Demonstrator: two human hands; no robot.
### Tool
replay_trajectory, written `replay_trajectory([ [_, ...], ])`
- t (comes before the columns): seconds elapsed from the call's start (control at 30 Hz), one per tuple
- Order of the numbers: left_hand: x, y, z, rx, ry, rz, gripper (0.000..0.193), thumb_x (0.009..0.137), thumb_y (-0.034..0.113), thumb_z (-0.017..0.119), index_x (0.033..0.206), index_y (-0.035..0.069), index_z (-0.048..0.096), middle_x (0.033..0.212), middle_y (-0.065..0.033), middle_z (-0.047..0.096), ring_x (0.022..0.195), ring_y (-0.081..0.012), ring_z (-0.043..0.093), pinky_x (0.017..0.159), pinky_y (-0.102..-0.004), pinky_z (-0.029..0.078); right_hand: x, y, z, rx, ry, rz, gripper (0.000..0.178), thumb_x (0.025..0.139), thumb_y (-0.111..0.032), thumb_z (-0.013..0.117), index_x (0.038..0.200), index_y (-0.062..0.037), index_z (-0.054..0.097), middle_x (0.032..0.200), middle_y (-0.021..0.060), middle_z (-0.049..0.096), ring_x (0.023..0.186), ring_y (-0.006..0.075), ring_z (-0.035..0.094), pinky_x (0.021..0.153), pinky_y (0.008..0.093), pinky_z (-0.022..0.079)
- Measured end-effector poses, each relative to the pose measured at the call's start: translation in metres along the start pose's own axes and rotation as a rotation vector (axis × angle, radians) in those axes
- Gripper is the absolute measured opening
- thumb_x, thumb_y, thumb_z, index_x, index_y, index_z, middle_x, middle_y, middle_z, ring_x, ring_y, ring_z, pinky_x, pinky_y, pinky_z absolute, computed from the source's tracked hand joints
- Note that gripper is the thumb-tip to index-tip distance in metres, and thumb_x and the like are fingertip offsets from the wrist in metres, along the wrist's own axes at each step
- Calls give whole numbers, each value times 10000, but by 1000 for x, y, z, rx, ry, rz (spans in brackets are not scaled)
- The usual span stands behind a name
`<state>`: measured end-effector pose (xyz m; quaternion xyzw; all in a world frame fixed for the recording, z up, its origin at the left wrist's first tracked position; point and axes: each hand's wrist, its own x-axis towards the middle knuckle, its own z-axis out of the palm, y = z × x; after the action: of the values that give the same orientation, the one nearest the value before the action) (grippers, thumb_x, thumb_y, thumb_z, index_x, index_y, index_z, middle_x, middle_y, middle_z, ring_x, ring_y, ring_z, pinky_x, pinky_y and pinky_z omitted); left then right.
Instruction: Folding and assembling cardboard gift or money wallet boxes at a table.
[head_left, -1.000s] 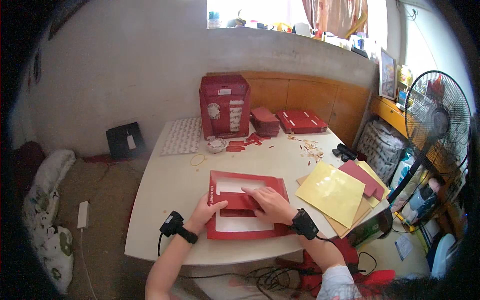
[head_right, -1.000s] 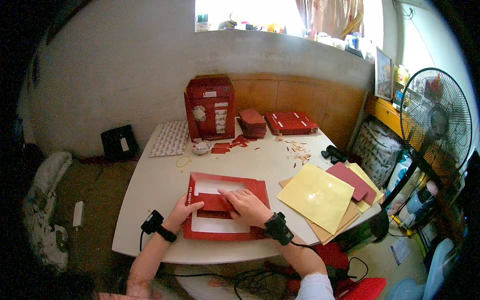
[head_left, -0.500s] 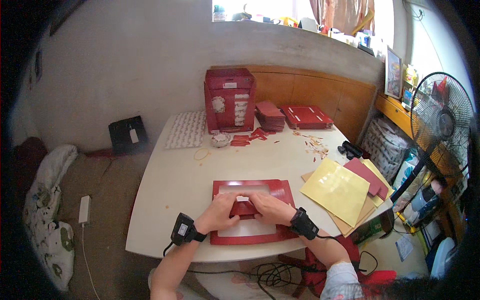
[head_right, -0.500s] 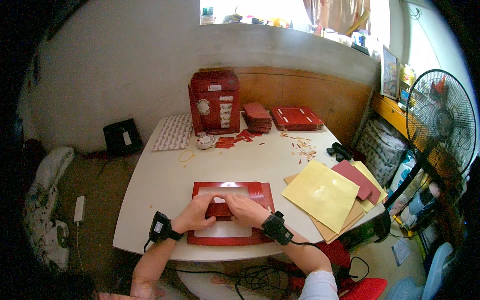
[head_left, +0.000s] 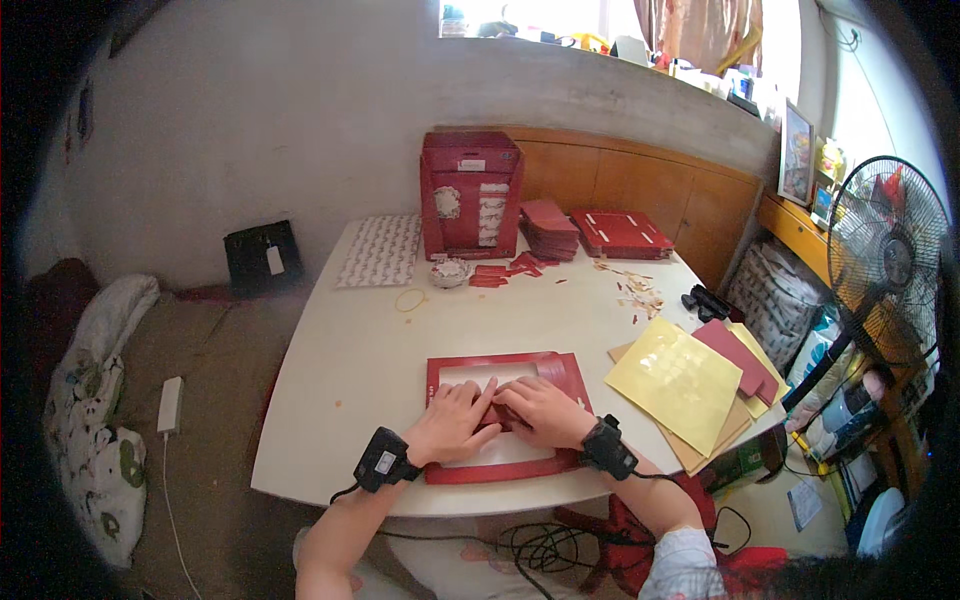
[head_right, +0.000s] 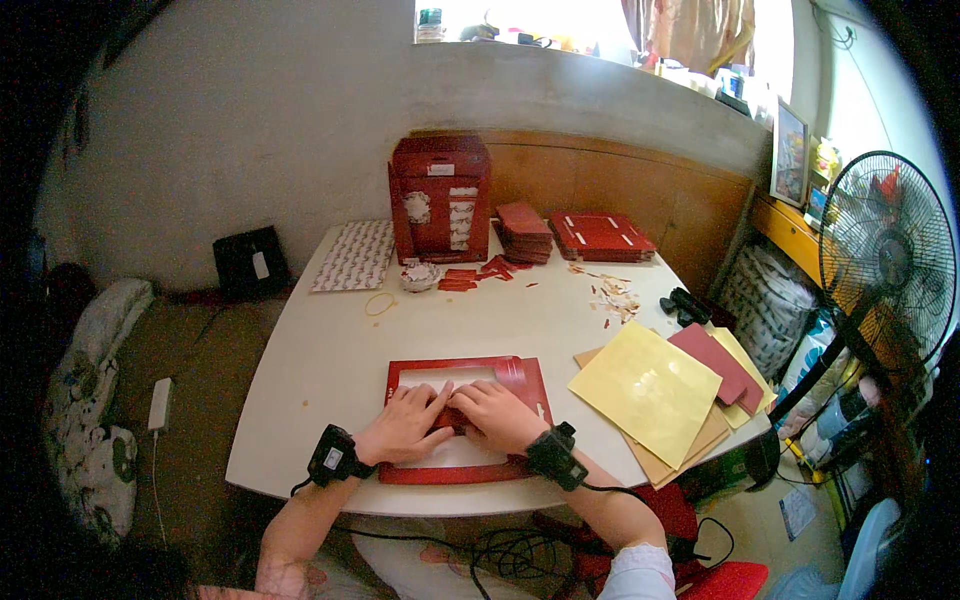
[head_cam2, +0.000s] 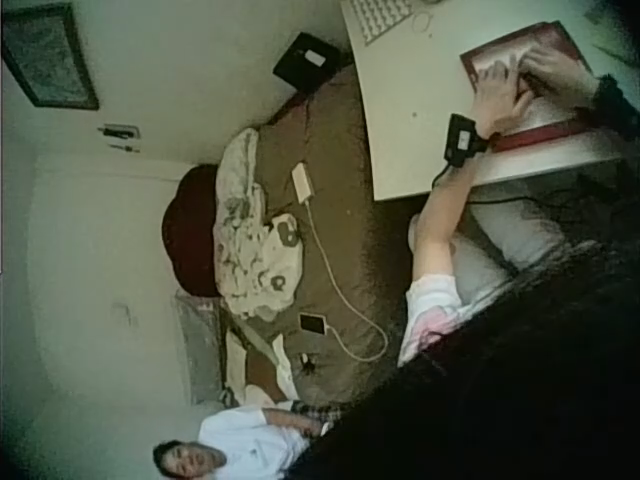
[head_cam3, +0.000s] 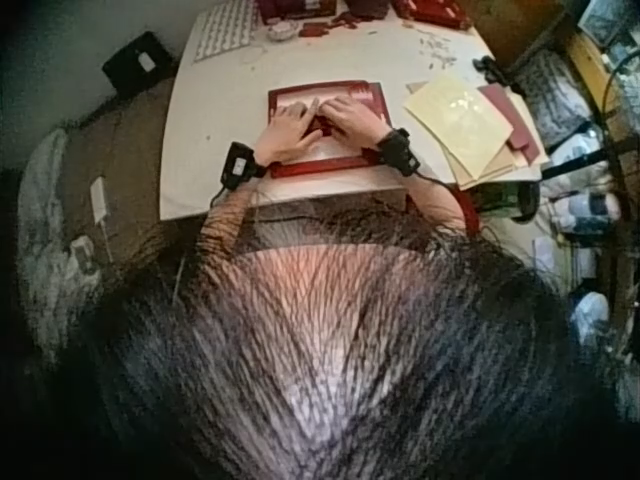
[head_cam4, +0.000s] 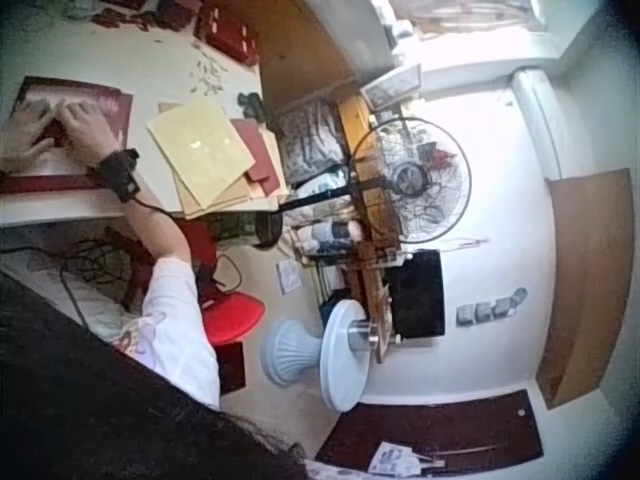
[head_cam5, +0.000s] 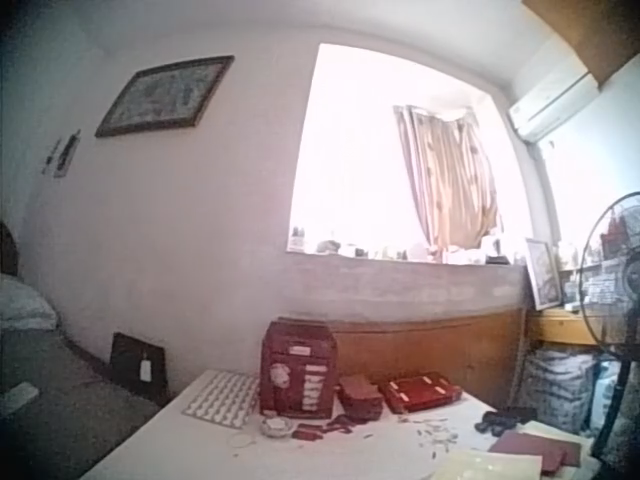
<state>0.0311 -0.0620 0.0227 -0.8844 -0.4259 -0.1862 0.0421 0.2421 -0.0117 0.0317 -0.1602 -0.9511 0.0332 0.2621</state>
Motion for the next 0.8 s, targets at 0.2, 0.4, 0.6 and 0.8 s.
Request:
replay_trajectory([
  [0.2, -1, -14, 18, -171, 87, -84, 448, 897, 202, 524, 1276, -36, 494, 1023, -198, 502, 933, -337, 501, 865, -434, 390, 0, 9, 10, 208, 93, 176, 165, 854, -142, 618, 949, -14, 572, 927, 163, 593, 879, 340, 570, 793, 418, 462],
  [0.4, 8, -22, 24, -402, 266, -210, 155, 840, 120, 559, 891, -3, 638, 848, -141, 612, 877, -326, 549, 835, -446, 398, 7, 21, 19, 154, 98, 286, 134, 841, -138, 637, 840, -13, 590, 857, 148, 614, 848, 334, 567, 732, 418, 447],
  [0.6, 6, -10, 18, -60, 285, -183, 57, 820, 80, 560, 834, 62, 613, 836, -90, 624, 888, -270, 542, 872, -398, 328, 7, 15, 15, 102, 67, 388, 129, 816, -194, 649, 802, -66, 654, 767, 85, 650, 816, 295, 579, 785, 419, 386],
  [0.8, 5, -11, 20, -67, 192, -182, 67, 790, 83, 543, 799, 76, 609, 776, -63, 621, 870, -267, 542, 879, -430, 315, 4, 12, 20, 56, 40, 405, 117, 812, -202, 652, 782, -92, 680, 730, 72, 653, 817, 275, 575, 817, 408, 352],
])
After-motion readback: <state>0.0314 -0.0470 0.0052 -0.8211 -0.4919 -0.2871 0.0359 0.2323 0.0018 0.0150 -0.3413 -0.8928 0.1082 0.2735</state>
